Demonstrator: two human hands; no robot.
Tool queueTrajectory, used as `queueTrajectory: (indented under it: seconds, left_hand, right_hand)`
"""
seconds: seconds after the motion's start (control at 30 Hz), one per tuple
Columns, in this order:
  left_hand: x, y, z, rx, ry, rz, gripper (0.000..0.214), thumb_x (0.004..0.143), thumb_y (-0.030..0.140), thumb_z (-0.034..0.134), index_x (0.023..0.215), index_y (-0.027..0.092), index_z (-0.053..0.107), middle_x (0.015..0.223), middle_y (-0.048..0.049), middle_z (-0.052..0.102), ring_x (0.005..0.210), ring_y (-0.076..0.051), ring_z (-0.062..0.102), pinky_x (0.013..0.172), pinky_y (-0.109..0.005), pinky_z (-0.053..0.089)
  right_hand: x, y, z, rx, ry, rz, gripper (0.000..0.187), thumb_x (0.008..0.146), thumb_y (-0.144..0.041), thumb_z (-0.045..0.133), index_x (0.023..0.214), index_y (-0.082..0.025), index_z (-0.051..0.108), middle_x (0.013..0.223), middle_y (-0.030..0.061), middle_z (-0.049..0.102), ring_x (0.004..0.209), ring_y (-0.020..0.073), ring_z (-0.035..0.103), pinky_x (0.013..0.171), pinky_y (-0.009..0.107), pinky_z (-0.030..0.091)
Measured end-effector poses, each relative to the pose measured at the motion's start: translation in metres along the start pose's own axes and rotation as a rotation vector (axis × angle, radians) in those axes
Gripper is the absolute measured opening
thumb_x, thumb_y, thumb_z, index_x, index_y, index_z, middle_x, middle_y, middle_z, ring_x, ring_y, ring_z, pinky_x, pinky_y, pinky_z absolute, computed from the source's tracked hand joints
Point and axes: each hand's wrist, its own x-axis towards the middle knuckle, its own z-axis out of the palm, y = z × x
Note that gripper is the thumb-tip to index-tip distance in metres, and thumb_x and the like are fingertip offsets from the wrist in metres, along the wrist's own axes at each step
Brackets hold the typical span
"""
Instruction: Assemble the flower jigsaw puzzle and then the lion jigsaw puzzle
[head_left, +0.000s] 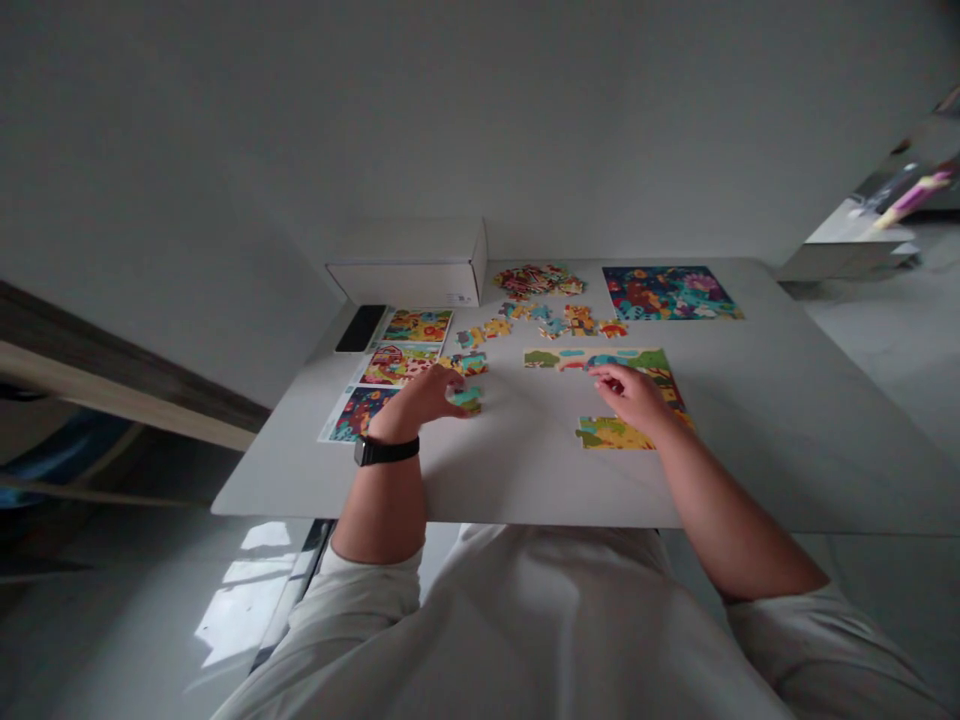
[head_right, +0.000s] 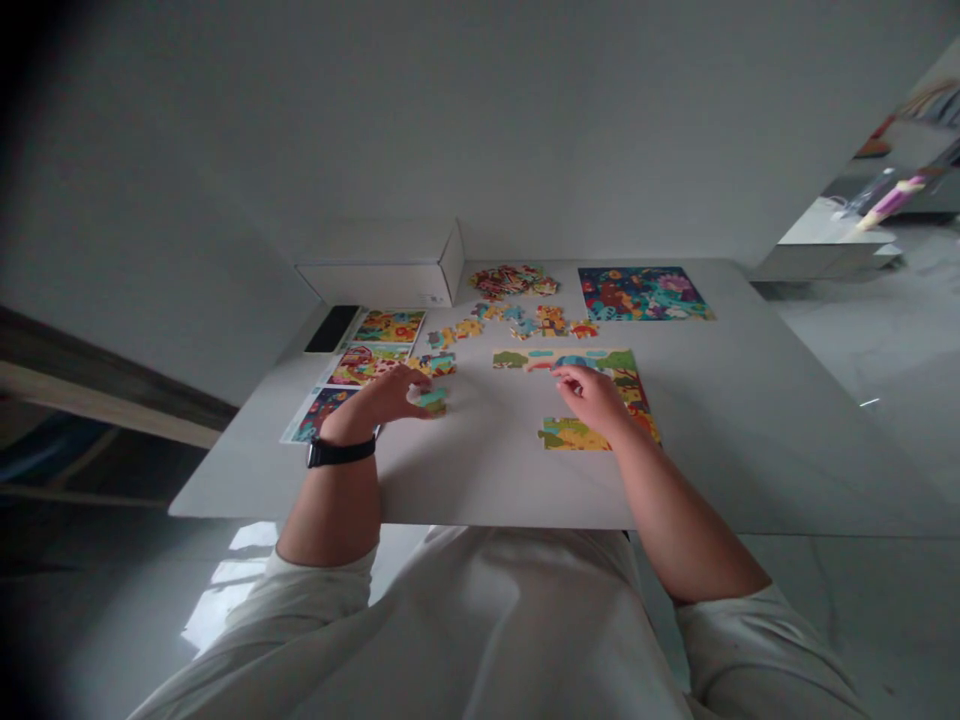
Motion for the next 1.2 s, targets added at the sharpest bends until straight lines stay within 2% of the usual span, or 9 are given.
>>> queueTrajectory:
  seconds: [0.13,0.23,0.37,0.47,0.63,0.8,0.9,1.07,1.2]
  left_hand:
    - [-0.004,0.007,-0.001,0.011,0.004,-0.031,0.050,0.061,0.043,0.099,0.102,0.022,0.078,0.111,-0.0089,0.074,0.111,-0.032,0.068,0.103,-0.041,0.052]
    - [-0.003,0.015,-0.002,-0.050,-0.017,-0.048,0.054,0.061,0.042,0.098,0.103,0.022,0.071,0.109,-0.0076,0.071,0.103,-0.029,0.068,0.095,-0.039,0.053]
    - [0.002,0.030,0.000,-0.237,-0.097,-0.024,0.040,0.075,0.039,0.087,0.103,0.024,0.063,0.093,-0.0016,0.071,0.083,-0.021,0.067,0.076,-0.032,0.050]
    - [0.007,0.043,0.002,-0.400,-0.092,-0.021,0.028,0.083,0.036,0.078,0.101,0.024,0.061,0.088,0.0001,0.070,0.078,-0.018,0.067,0.070,-0.029,0.049]
    - [0.016,0.076,0.012,-0.724,-0.056,-0.012,0.034,0.086,0.043,0.079,0.104,0.022,0.059,0.089,0.0001,0.068,0.074,-0.016,0.069,0.063,-0.026,0.048]
    - [0.023,0.117,0.033,-0.981,-0.054,0.040,0.041,0.082,0.042,0.086,0.103,0.020,0.060,0.098,-0.0017,0.066,0.080,-0.014,0.068,0.070,-0.027,0.053]
    - [0.026,0.133,0.046,-1.109,-0.086,0.034,0.044,0.079,0.043,0.088,0.104,0.020,0.059,0.104,-0.0024,0.065,0.084,-0.014,0.068,0.074,-0.029,0.056]
    - [0.029,0.138,0.059,-1.140,-0.140,0.014,0.047,0.081,0.043,0.090,0.109,0.019,0.061,0.111,-0.0053,0.067,0.087,-0.015,0.069,0.077,-0.030,0.058]
    - [0.029,0.134,0.061,-1.084,-0.087,0.067,0.047,0.090,0.051,0.082,0.118,0.020,0.061,0.122,-0.0093,0.068,0.093,-0.016,0.071,0.080,-0.032,0.061]
  right_hand:
    - [0.000,-0.002,-0.001,0.020,-0.009,-0.014,0.026,0.096,-0.035,0.063,0.112,-0.024,0.081,0.098,0.0096,0.083,0.080,0.0227,0.074,0.079,0.038,0.061]
    - [0.000,-0.003,0.000,0.030,-0.004,-0.016,0.026,0.096,-0.036,0.063,0.110,-0.024,0.082,0.099,0.0098,0.083,0.081,0.0231,0.075,0.079,0.038,0.061]
    - [0.000,-0.002,0.000,0.038,-0.014,-0.010,0.026,0.097,-0.039,0.064,0.111,-0.025,0.082,0.097,0.0093,0.083,0.079,0.0228,0.075,0.079,0.038,0.061]
    - [0.000,-0.003,0.001,0.056,-0.024,0.000,0.026,0.096,-0.038,0.065,0.111,-0.024,0.081,0.094,0.0082,0.082,0.077,0.0222,0.073,0.078,0.037,0.060]
    - [0.000,-0.011,0.006,0.140,-0.056,0.023,0.027,0.095,-0.038,0.065,0.114,-0.026,0.079,0.094,0.0061,0.079,0.076,0.0210,0.071,0.077,0.036,0.059]
    - [-0.003,-0.024,0.020,0.338,-0.154,0.052,0.030,0.096,-0.043,0.068,0.120,-0.027,0.073,0.104,0.0062,0.078,0.092,0.0225,0.073,0.085,0.037,0.060]
    - [-0.005,-0.029,0.025,0.421,-0.210,0.090,0.031,0.097,-0.047,0.069,0.119,-0.026,0.071,0.102,0.0052,0.076,0.093,0.0221,0.073,0.085,0.035,0.059]
    - [-0.004,-0.033,0.027,0.465,-0.271,0.141,0.028,0.094,-0.049,0.070,0.107,-0.024,0.069,0.087,0.0017,0.070,0.082,0.0199,0.068,0.074,0.031,0.054]
    - [-0.002,-0.030,0.024,0.476,-0.240,0.149,0.026,0.092,-0.047,0.071,0.103,-0.024,0.068,0.087,0.0013,0.069,0.081,0.0188,0.066,0.072,0.030,0.052]
